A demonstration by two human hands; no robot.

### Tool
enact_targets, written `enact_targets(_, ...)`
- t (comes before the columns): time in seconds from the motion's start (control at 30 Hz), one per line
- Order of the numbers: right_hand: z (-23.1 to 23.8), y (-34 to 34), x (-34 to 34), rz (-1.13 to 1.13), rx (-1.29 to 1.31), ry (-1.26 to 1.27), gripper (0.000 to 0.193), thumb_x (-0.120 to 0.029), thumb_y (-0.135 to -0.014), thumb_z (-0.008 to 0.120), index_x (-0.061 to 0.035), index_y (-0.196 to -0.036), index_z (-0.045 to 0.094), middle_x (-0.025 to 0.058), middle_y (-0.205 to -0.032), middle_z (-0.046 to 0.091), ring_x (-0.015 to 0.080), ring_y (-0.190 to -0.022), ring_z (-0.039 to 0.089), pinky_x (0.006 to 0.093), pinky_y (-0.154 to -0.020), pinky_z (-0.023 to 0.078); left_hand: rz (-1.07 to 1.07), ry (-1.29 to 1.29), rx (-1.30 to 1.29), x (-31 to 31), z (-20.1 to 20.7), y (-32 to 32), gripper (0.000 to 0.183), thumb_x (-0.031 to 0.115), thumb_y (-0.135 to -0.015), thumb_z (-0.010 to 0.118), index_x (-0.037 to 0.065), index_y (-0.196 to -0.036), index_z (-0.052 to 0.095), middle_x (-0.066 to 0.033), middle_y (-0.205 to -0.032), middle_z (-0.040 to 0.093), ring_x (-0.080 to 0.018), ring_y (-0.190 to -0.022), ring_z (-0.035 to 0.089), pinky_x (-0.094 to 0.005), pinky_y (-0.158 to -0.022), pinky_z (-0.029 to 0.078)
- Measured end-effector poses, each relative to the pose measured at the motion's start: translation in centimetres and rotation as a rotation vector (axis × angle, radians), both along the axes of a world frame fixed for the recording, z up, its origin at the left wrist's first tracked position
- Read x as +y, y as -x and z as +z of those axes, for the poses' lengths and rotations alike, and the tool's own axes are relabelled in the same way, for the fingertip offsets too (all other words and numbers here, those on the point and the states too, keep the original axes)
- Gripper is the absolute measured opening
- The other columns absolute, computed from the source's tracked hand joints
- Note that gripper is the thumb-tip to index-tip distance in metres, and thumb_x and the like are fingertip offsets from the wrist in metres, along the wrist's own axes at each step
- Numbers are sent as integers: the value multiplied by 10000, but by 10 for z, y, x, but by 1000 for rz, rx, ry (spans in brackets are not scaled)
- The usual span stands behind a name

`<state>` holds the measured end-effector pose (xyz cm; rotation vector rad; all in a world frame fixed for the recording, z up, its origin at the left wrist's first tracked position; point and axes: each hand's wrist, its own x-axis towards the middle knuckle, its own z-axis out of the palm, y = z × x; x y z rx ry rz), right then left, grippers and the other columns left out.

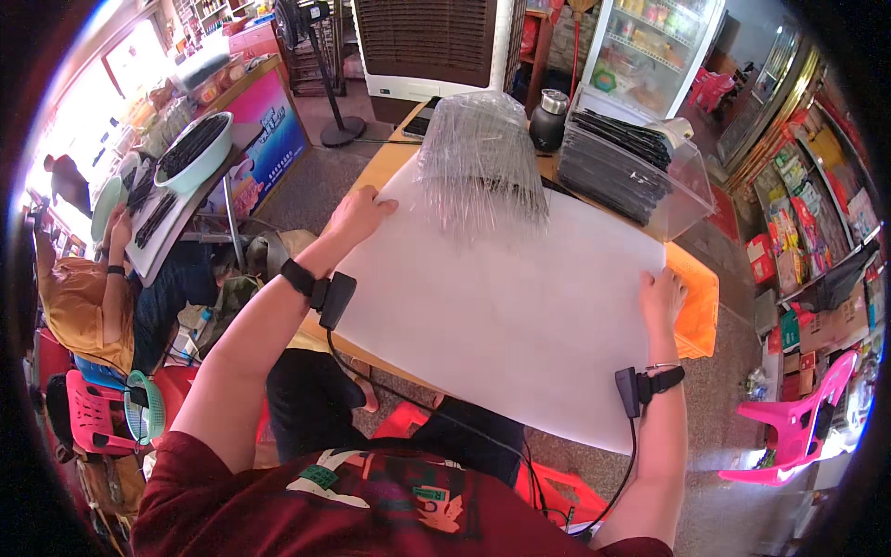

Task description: The recorder is sorting and assembling black plastic components (zip ties or rods) at a table.

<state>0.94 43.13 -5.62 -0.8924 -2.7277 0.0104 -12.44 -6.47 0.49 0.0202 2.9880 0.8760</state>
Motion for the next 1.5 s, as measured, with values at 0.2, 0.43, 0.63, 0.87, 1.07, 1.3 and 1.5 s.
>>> enact_targets(0.2, 13, -5, -15, -54, -25, 28, 487, -370, -841, 544, -2, -1161, 528, 245, -1222, 485, 397, -1116, 462, 479, -945, 377, 58, 84, 201, -6, -17, -3, 380, 376, -770, 646, 72, -997, 667, -172, -1227, 473, -345, -1144, 391, -458, -970, 288)
enact_targets(0.43, 11, 0, -19, -101, 3, 101, 530, -336, -818, 550, -65, -1270, 497, 239, -1223, 490, 399, -1130, 452, 488, -959, 365, 60, -8, 214, -13, -22, -3, 341, 334, -755, 674, 70, -971, 674, -155, -1246, 471, -371, -1150, 382, -477, -972, 291)
enact_targets(0.63, 7, 1, -23, -65, 79, 114, 521, -344, -819, 563, -83, -1266, 501, 224, -1233, 488, 392, -1147, 436, 499, -962, 356, 89, -38, 249, -18, -25, -1, 308, 300, -738, 687, 65, -937, 673, -105, -1287, 457, -351, -1164, 376, -505, -963, 315)
enact_targets(0.87, 4, 6, -26, 1, 124, 132, 523, -365, -824, 573, -96, -1267, 506, 230, -1246, 491, 397, -1166, 432, 493, -978, 346, 65, -109, 282, -27, -29, 3, 246, 256, -726, 687, 42, -838, 642, -66, -1250, 468, -346, -1141, 383, -453, -946, 358)
enact_targets(1.07, 9, 16, -43, 51, 135, 161, 483, -316, -844, 554, -92, -1266, 491, 236, -1235, 478, 391, -1163, 419, 506, -977, 340, 65, -148, 324, -36, -36, 7, 211, 217, -718, 669, 24, -793, 627, -96, -1230, 483, -347, -1112, 400, -406, -936, 375)
enact_targets(1.3, 32, 9, -56, 41, 91, 144, 416, -265, -835, 577, -90, -1208, 521, 198, -1194, 499, 377, -1140, 432, 504, -970, 338, 59, -94, 283, -49, -46, 17, 254, 248, -726, 672, 10, -809, 644, -122, -1163, 523, -336, -1084, 425, -408, -930, 375)
enact_targets(1.5, 72, 40, -110, 620, 256, 44, 242, -145, -794, 631, -55, -1016, 596, 167, -1030, 546, 341, -1023, 489, 437, -872, 407, 30, 155, 213, -32, -15, 14, 322, 306, -738, 674, 25, -896, 660, -133, -1099, 559, -340, -1078, 450, -406, -916, 396)
